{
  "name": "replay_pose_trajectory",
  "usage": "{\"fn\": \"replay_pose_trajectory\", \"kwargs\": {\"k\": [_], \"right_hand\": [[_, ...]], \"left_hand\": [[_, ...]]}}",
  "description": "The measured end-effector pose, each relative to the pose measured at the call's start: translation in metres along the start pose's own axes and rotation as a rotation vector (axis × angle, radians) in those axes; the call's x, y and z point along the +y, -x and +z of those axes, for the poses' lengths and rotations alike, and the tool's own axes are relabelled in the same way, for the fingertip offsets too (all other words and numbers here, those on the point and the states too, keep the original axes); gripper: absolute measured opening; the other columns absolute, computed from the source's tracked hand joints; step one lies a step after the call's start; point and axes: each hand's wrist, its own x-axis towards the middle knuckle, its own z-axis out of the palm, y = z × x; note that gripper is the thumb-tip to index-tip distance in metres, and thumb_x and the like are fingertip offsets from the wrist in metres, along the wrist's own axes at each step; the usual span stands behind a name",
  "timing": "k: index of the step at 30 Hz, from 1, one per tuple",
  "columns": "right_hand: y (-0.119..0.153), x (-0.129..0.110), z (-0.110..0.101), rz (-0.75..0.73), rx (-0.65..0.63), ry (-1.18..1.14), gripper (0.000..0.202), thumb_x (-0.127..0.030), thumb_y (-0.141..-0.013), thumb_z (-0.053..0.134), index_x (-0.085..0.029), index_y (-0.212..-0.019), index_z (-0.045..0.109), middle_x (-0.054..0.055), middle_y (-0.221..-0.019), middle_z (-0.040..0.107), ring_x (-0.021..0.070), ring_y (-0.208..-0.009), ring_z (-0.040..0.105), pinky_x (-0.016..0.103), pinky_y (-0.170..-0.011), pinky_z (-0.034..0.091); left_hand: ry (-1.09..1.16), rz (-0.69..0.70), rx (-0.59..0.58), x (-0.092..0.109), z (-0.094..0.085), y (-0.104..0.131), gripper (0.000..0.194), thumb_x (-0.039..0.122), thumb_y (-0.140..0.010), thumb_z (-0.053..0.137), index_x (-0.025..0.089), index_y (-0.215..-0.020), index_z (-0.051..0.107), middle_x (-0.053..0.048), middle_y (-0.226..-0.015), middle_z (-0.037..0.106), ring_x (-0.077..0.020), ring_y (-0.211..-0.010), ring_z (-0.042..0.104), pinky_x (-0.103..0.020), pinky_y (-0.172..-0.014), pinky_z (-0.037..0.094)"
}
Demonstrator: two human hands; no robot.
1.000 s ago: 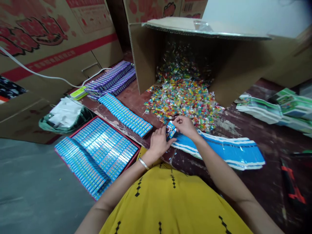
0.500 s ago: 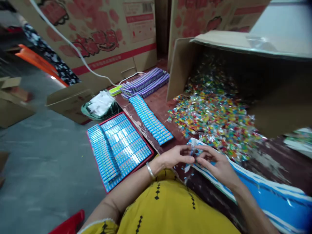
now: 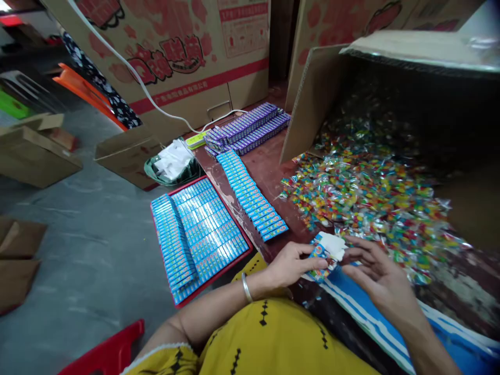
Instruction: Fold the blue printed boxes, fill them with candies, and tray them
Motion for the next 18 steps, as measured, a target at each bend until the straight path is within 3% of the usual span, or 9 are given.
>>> {"fn": "replay_pose_trajectory", "kwargs": {"k": [2,4,6,8,10,13,18], "right_hand": [[0.002,0.009,0.012,-0.024,0.087,0.039,0.038,-0.045,-0.071,0.076,-0.024,-0.101,0.069,0.005,-0.088,0.072,0.0229,-0.073,0.068,0.031,-0.064,0.058],[0.004,0.016,0.024,-0.043,0.155,0.094,0.024,-0.047,-0.075,0.071,-0.023,-0.078,0.07,0.003,-0.075,0.068,0.0208,-0.064,0.064,0.028,-0.056,0.054],[0.003,0.02,0.034,-0.057,0.236,0.118,0.026,-0.048,-0.078,0.068,-0.023,-0.069,0.067,0.001,-0.065,0.062,0.0189,-0.057,0.058,0.028,-0.051,0.049],[0.0,0.02,0.041,-0.054,0.328,0.078,0.023,-0.047,-0.077,0.069,-0.024,-0.076,0.069,0.001,-0.066,0.062,0.0185,-0.057,0.057,0.028,-0.052,0.048],[-0.004,0.017,0.046,-0.042,0.395,-0.015,0.03,-0.046,-0.076,0.071,-0.025,-0.098,0.07,0.001,-0.072,0.065,0.0191,-0.061,0.059,0.028,-0.055,0.05],[-0.006,0.011,0.052,-0.046,0.443,-0.104,0.05,-0.046,-0.077,0.071,-0.025,-0.122,0.063,0.003,-0.084,0.068,0.0202,-0.066,0.063,0.03,-0.059,0.053],[0.002,0.007,0.058,-0.082,0.509,-0.076,0.047,-0.047,-0.078,0.069,-0.021,-0.116,0.067,0.01,-0.106,0.07,0.0255,-0.083,0.066,0.038,-0.076,0.053]], "left_hand": [[0.032,0.04,0.147,-0.003,0.006,-0.001,0.037,0.049,-0.079,0.068,0.013,-0.085,0.073,-0.001,-0.078,0.062,-0.0131,-0.075,0.053,-0.024,-0.073,0.042],[0.057,0.065,0.259,-0.007,0.013,-0.003,0.034,0.047,-0.079,0.068,0.013,-0.081,0.073,-0.001,-0.076,0.061,-0.0127,-0.073,0.053,-0.024,-0.07,0.041],[0.073,0.074,0.343,-0.012,0.017,-0.005,0.031,0.044,-0.078,0.07,0.013,-0.082,0.072,-0.001,-0.074,0.062,-0.0126,-0.07,0.053,-0.024,-0.069,0.042],[0.072,0.092,0.449,-0.015,0.019,-0.006,0.033,0.04,-0.072,0.077,0.014,-0.093,0.07,-0.001,-0.077,0.062,-0.0129,-0.072,0.054,-0.024,-0.069,0.043],[0.06,0.111,0.508,-0.016,0.018,-0.005,0.054,0.036,-0.065,0.083,0.018,-0.112,0.063,0.0,-0.084,0.062,-0.0127,-0.073,0.056,-0.023,-0.068,0.046],[-0.017,0.136,0.415,-0.011,0.016,0.002,0.073,0.038,-0.066,0.082,0.026,-0.132,0.052,-0.002,-0.098,0.061,-0.012,-0.072,0.058,-0.025,-0.07,0.049],[-0.199,0.199,0.215,0.0,0.013,0.009,0.062,0.04,-0.082,0.067,0.026,-0.139,0.048,-0.008,-0.112,0.064,-0.0186,-0.09,0.062,-0.031,-0.086,0.051]]}}
